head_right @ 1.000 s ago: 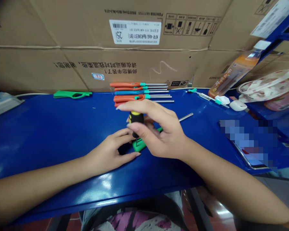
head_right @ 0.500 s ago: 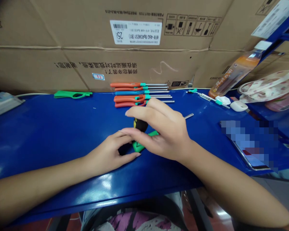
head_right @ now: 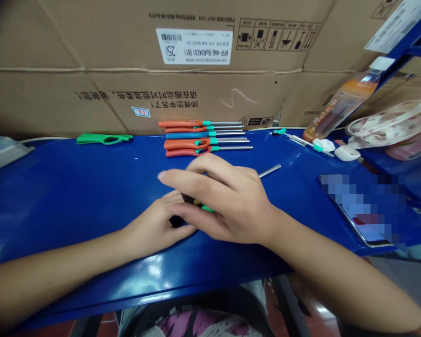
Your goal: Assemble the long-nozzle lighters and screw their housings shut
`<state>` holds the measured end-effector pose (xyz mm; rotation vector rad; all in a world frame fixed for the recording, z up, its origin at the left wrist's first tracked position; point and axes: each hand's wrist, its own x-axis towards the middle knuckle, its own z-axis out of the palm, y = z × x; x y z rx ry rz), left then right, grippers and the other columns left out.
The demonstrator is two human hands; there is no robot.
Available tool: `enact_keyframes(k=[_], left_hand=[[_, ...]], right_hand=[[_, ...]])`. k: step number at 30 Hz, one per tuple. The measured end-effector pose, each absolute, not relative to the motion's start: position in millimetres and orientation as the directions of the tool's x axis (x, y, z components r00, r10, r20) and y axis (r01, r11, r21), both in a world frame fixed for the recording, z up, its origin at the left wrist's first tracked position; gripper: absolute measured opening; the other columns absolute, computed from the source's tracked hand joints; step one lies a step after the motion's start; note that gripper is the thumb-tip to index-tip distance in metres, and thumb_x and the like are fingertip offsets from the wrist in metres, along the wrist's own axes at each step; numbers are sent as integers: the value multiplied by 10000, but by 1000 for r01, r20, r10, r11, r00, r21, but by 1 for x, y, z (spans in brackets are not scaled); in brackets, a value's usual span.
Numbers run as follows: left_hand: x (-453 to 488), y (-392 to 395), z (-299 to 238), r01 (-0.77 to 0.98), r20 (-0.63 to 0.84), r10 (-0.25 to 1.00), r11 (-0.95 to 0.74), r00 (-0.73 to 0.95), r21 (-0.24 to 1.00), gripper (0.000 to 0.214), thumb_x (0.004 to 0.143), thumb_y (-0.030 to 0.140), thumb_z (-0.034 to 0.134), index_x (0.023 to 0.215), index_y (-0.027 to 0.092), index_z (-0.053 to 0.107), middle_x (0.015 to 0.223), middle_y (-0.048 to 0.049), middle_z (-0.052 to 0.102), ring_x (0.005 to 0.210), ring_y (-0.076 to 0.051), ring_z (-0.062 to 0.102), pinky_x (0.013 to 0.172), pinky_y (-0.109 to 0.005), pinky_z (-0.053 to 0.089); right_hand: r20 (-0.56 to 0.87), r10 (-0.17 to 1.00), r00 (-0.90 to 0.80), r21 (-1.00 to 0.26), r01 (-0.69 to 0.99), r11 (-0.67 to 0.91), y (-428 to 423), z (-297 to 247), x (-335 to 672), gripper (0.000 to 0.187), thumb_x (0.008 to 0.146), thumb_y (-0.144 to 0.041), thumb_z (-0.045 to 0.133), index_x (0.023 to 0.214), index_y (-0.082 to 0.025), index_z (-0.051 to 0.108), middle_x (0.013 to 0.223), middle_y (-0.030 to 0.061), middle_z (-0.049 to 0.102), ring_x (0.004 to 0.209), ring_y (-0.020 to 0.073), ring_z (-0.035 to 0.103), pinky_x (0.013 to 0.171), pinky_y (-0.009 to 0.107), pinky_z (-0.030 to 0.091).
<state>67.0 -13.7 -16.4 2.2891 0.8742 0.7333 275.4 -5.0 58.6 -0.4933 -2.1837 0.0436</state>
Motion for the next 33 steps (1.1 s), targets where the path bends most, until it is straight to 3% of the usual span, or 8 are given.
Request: enact_keyframes(k=[4, 9, 15, 20, 23, 27, 31, 33], left_hand=[[67, -14, -17, 405, 302, 703, -648, 643, 645, 280, 928, 291, 704, 1184, 193, 644, 1183, -75, 721, 1114, -249, 665, 1013, -451, 491], [67, -14, -15, 397, 312, 700, -652, 643, 645, 287, 933, 278, 700, 1206, 216, 639, 1161, -62, 731, 1060, -231, 685, 974, -427, 509], [66, -13, -16, 382, 297, 702, -636, 647, 671, 289, 911, 259, 724, 1190, 214, 662, 1195, -73, 737, 1138, -262, 667, 1017, -457, 490], [67, -13, -18, 393, 299, 703, -641, 645, 659, 345, 912, 275, 732, 1241, 216, 651, 1211, -71, 739, 1095, -242, 690, 1008, -446, 495], [67, -13, -17, 396, 294, 707, -636, 644, 663, 360, 915, 285, 730, 1257, 205, 648, 1224, -79, 733, 1110, -244, 678, 1008, -443, 495], [67, -13, -16, 410, 281, 714, -628, 641, 662, 318, 914, 289, 727, 1216, 207, 669, 1187, -77, 739, 1080, -250, 680, 982, -448, 506], [67, -13, -16, 389, 305, 702, -643, 643, 659, 322, 919, 279, 721, 1231, 223, 662, 1185, -68, 739, 1089, -242, 683, 987, -440, 504], [67, -13, -15, 393, 297, 706, -637, 644, 663, 331, 917, 270, 721, 1238, 223, 658, 1174, -67, 743, 1069, -239, 686, 992, -446, 500]], right_hand=[[716, 457, -527, -419, 199, 886, -4, 56, 273, 352, 980, -154, 537, 1324, -206, 590, 1131, 74, 732, 1004, 190, 693, 829, 345, 599], [811, 365, -457, -237, 314, 919, 0, 55, 275, 214, 895, -270, 745, 1092, -211, 687, 790, 13, 702, 697, 157, 646, 629, 286, 552], [625, 517, -585, -531, 167, 831, -7, 57, 277, 390, 1044, -215, 438, 1420, -220, 540, 1169, 66, 739, 839, 142, 714, 737, 287, 612], [810, 482, -335, -307, 459, 834, -5, 57, 274, 190, 872, -277, 770, 1058, -276, 734, 881, 12, 776, 702, 172, 702, 689, 303, 613], [815, 458, -355, -300, 418, 858, -1, 57, 274, 225, 956, -267, 656, 1175, -278, 707, 1038, 27, 784, 747, 164, 715, 723, 312, 619], [696, 522, -493, -480, 222, 849, 2, 57, 276, 335, 1035, -224, 466, 1331, -243, 624, 1128, 52, 758, 798, 148, 723, 713, 306, 621], [787, 434, -440, -306, 332, 892, -2, 57, 278, 248, 946, -291, 675, 1190, -263, 706, 827, 11, 752, 697, 161, 691, 632, 286, 596], [800, 425, -423, -248, 412, 877, -4, 57, 279, 279, 991, -297, 599, 1255, -270, 687, 863, 26, 760, 707, 170, 695, 638, 302, 599]])
